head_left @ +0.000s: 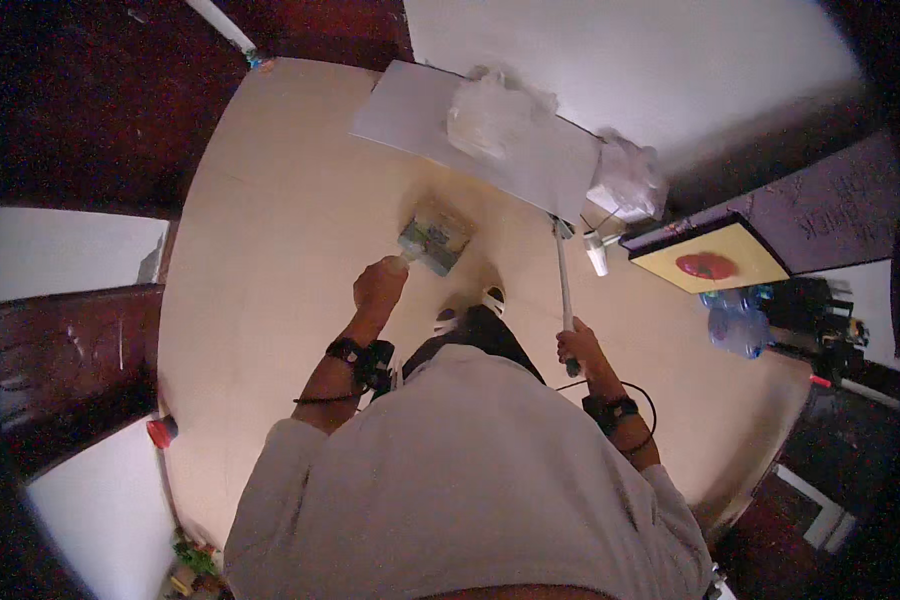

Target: Sweeping the floor of a bedroom using a broom and dustpan.

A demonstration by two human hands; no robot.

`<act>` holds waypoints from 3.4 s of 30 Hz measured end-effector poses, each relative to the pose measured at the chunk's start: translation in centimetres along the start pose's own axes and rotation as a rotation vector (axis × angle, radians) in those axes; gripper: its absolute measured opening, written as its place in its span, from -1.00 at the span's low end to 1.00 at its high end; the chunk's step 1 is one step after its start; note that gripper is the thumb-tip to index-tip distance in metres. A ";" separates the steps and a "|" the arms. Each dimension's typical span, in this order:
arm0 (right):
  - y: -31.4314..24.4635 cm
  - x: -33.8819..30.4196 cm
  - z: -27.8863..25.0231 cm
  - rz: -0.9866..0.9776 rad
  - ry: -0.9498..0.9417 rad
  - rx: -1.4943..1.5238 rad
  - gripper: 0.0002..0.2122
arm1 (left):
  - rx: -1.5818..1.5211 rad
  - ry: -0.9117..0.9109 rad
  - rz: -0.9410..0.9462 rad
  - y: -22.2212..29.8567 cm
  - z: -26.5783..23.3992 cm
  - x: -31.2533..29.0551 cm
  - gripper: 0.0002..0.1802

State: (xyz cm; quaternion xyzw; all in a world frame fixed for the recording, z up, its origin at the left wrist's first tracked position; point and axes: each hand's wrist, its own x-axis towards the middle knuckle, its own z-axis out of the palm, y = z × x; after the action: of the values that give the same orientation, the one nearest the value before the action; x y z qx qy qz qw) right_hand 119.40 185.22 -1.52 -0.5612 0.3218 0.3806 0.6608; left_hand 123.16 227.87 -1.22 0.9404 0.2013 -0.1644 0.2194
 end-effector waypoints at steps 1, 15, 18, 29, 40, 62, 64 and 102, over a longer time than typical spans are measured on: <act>-0.7 0.4 0.4 0.052 0.009 0.060 -0.90 | -0.011 0.017 -0.012 0.2 0.2 0.2 -0.63; -9.4 -3.5 2.5 0.165 -0.116 -0.539 -0.49 | 0.075 -0.060 -0.081 0.2 -2.4 2.9 -0.60; -9.2 -2.3 4.2 0.118 -0.061 -0.411 -0.56 | 0.114 -0.086 -0.103 -1.8 -3.6 4.4 -0.61; -4.9 7.8 20.8 0.221 -0.392 0.199 -0.81 | 0.053 -0.027 0.026 -10.7 -12.4 12.2 -0.69; -7.5 15.9 25.3 -0.192 -0.476 -0.577 -0.62 | 0.019 -0.065 0.001 -17.9 -16.6 22.7 -0.61; -15.3 25.3 33.0 0.572 -0.455 0.154 -0.66 | 0.048 -0.043 -0.063 -23.9 -18.6 30.2 -0.60; -15.0 26.5 34.8 0.459 -0.201 -0.120 -0.63 | 0.052 0.009 -0.028 -23.1 -19.9 30.3 -0.65; -25.4 26.5 66.8 0.034 -0.229 -0.545 -0.71 | 0.087 -0.076 0.093 -40.6 -34.6 50.4 -0.64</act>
State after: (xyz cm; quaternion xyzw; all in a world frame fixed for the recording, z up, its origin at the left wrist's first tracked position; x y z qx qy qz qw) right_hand 154.56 252.82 -0.65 -0.6658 0.1402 0.5250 0.5113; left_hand 156.11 293.26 -5.95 0.9504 0.1416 -0.1985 0.1931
